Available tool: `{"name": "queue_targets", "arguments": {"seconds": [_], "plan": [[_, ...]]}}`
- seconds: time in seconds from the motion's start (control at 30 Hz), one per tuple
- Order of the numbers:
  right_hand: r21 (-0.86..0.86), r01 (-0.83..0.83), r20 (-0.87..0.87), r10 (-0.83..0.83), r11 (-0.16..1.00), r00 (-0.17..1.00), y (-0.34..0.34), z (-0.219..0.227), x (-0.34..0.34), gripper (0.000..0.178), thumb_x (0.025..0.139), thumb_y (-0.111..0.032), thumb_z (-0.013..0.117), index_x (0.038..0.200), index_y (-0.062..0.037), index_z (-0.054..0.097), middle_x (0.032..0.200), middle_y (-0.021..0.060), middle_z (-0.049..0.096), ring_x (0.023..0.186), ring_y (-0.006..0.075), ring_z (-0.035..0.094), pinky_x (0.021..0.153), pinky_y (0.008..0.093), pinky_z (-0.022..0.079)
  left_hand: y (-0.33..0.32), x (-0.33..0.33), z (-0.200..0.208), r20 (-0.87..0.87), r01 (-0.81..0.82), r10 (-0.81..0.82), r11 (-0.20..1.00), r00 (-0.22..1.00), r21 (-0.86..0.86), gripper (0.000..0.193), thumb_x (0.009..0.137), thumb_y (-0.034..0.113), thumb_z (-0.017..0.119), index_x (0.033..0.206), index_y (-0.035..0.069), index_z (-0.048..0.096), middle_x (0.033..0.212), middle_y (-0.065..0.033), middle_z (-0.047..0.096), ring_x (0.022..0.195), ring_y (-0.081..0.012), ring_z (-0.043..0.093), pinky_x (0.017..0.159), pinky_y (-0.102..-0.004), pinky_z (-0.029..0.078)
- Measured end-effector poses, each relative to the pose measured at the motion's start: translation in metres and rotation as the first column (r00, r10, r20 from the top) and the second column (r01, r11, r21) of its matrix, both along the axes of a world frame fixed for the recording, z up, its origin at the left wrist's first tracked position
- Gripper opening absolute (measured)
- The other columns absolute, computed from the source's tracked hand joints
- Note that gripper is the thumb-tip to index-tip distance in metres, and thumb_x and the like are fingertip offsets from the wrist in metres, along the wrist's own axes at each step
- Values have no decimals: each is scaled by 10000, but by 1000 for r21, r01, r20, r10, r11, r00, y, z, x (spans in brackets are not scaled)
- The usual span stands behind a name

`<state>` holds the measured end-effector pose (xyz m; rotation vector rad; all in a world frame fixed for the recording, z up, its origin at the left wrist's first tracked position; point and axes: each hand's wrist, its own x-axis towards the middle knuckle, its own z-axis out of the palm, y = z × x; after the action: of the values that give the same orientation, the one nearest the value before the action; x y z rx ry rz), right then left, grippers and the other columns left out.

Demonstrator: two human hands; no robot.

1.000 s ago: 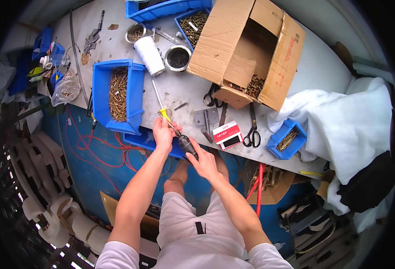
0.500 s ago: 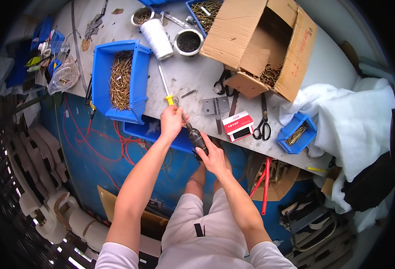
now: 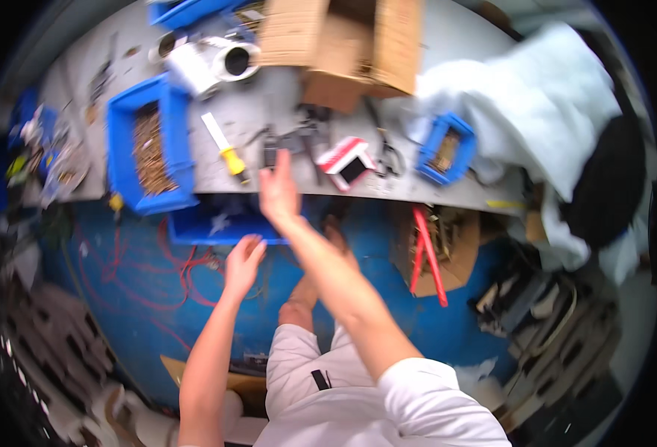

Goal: Assembling the legs onto a furniture piece, likely a stool or ottoman, using a power drill and screws.

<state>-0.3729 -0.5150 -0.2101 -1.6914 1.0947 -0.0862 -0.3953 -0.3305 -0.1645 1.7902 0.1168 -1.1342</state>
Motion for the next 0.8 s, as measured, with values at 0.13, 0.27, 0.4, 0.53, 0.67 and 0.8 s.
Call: {"name": "queue_targets", "arguments": {"seconds": [0.13, 0.27, 0.4, 0.53, 0.67, 0.8], "plan": [[73, 11, 47, -15, 997, 999, 16, -7, 9, 688, 926, -81, 532, 1548, -27, 243, 1446, 318, 409, 1279, 510, 488, 1059, 517, 452, 97, -95, 33, -149, 245, -223, 957, 963, 156, 183, 1001, 154, 632, 1066, -16, 651, 812, -4, 657, 706, -72, 574, 619, -237, 462], [-83, -37, 252, 57, 996, 966, 0, 14, -62, 582, 906, -76, 569, 1456, -16, 389, 1353, 280, 500, 1195, 482, 552, 1004, 515, 485, 174, -178, 20, -315, 457, -374, 851, 872, 258, 149, 963, 148, 683, 983, 1, 684, 749, -15, 675, 652, -91, 587, 583, -267, 464], [248, -150, 341, 59, 957, 938, -17, 55, -218, 297, 941, -119, 594, 1219, -21, 625, 965, 207, 703, 932, 410, 672, 822, 446, 537, 151, -199, 39, -189, 540, -509, 745, 839, 391, 188, 946, 138, 681, 1004, -40, 699, 820, -102, 739, 720, -144, 669, 669, -318, 525], [498, 163, 289, -340, 852, 895, -80, 128, -426, 231, 1001, -120, 638, 1196, -5, 683, 922, 102, 744, 888, 148, 721, 816, 319, 584, 55, -222, 57, -73, 644, -684, 639, 726, 420, 189, 951, 130, 675, 1030, -40, 696, 855, -139, 749, 767, -191, 709, 710, -333, 545], [302, 644, 149, -702, 703, 696, -175, 27, -593, 201, 1008, -62, 524, 1147, 14, 648, 828, 73, 694, 794, 134, 670, 712, 302, 551, 6, -281, 31, -169, 589, -569, 730, 804, 346, 195, 962, 95, 663, 1074, -64, 656, 896, -94, 715, 800, -136, 662, 746, -292, 540], [-233, 190, -495, -284, 954, 821, -235, -164, -698, 466, 886, -97, 637, 1329, 20, 550, 1224, 256, 619, 1039, 441, 642, 904, 482, 551, -77, -372, 9, -223, 751, -717, 624, 660, 217, 228, 970, 130, 676, 1133, -28, 672, 922, -114, 731, 859, -163, 676, 788, -295, 541]]}}
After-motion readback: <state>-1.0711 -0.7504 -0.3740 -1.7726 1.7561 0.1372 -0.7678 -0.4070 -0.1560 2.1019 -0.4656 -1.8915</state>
